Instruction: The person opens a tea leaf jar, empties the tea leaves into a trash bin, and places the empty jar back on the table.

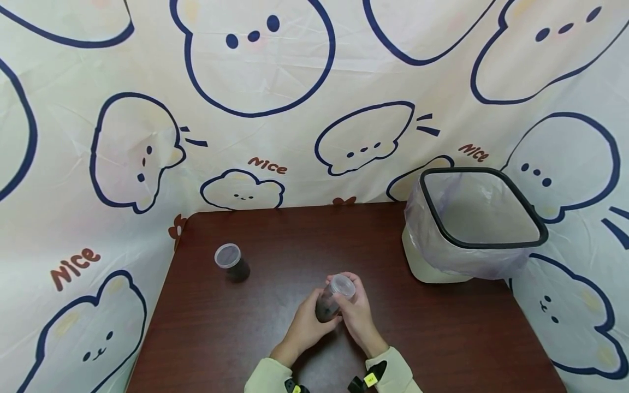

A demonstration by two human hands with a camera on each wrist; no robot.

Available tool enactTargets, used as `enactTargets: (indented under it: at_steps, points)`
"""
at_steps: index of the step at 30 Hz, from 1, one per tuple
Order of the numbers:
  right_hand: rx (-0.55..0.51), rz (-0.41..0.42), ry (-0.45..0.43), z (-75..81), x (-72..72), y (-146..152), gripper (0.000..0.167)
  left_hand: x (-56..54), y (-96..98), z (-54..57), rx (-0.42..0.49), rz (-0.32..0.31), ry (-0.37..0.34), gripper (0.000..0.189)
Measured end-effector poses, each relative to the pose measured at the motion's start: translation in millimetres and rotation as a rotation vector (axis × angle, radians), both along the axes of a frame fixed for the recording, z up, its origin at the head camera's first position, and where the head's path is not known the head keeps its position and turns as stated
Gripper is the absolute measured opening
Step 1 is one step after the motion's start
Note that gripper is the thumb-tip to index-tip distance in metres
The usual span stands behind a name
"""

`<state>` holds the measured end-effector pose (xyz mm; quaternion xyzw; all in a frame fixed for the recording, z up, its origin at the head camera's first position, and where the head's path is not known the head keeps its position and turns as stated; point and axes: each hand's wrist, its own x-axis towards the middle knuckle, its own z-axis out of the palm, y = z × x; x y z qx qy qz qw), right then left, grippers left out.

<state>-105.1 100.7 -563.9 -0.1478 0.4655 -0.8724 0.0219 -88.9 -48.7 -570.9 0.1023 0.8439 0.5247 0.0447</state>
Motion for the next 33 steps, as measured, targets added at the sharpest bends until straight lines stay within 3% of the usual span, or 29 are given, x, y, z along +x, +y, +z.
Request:
enactTargets:
  at_steps: [21,33]
  points:
    - [-0.092,0.08,0.044,-1.7,-0.1,3.5,0.044,1.4,-0.1,0.9,0.003,-0.002,-0.005,0.056]
    - [-0.081,0.089,0.052,-0.7,-0.4,5.6,0.043,1.3,-0.2,-1.2,-0.006,-0.002,0.007,0.054]
